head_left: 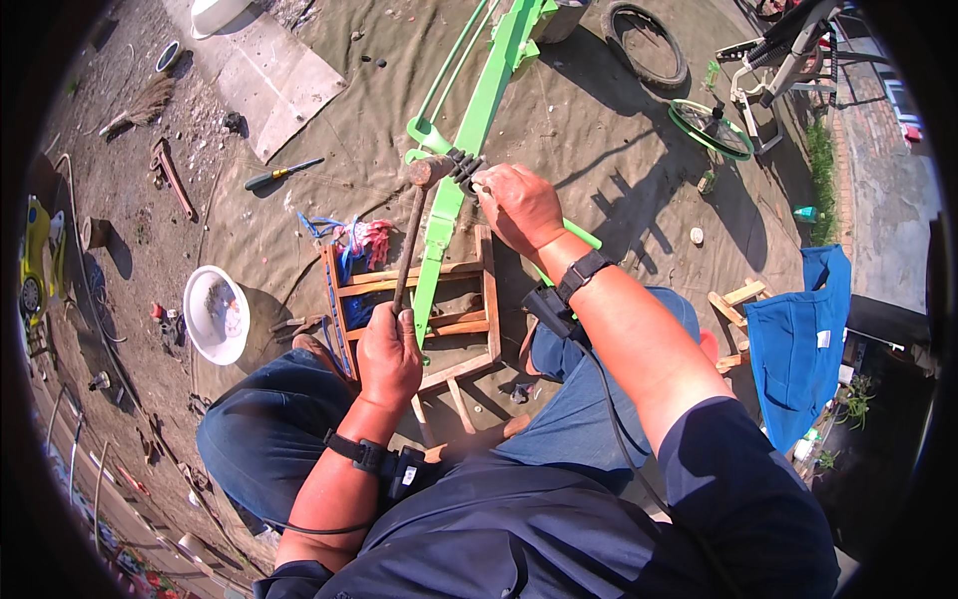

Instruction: The person is working on a green bicycle frame, using a hammer to tap a black gear component into place. They repeatedly adjust the frame's position on a wooden stand and use a metal rod to assist with the alignment of the gear.

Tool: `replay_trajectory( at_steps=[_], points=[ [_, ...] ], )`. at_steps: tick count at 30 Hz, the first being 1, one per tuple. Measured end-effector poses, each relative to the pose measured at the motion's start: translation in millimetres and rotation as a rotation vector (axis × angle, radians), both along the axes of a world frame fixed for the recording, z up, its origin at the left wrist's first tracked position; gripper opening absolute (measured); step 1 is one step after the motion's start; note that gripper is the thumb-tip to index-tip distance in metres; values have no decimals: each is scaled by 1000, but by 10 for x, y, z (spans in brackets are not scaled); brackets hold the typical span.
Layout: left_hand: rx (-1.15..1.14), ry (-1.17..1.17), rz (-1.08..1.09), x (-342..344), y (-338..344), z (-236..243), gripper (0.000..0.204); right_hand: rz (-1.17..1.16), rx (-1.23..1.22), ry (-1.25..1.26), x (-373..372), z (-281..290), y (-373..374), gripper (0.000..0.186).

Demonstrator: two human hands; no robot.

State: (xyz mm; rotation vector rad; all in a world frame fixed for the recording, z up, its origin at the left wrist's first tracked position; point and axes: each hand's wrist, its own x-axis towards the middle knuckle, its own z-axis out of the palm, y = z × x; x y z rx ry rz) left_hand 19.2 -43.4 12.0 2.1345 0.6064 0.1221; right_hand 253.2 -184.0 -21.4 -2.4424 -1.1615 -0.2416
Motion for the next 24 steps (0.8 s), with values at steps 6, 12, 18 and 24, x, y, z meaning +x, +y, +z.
replay_trajectory(
  at_steps=[6, 12, 18, 24],
  points=[
    [68, -42, -125, -67, -65, -112, 9, -13, 51, 51, -9, -64, -6, 18],
    [95, 31, -119, 1, -83, -148, 7, -8, 70, 40, 0, -82, 11, 15],
    [116, -88, -133, 17, -54, -42, 8, -44, 13, -3, -8, -70, 43, 12],
    [85, -96, -121, 13, -57, 24, 6, -29, 68, 31, -3, -96, 20, 14]
  ],
)
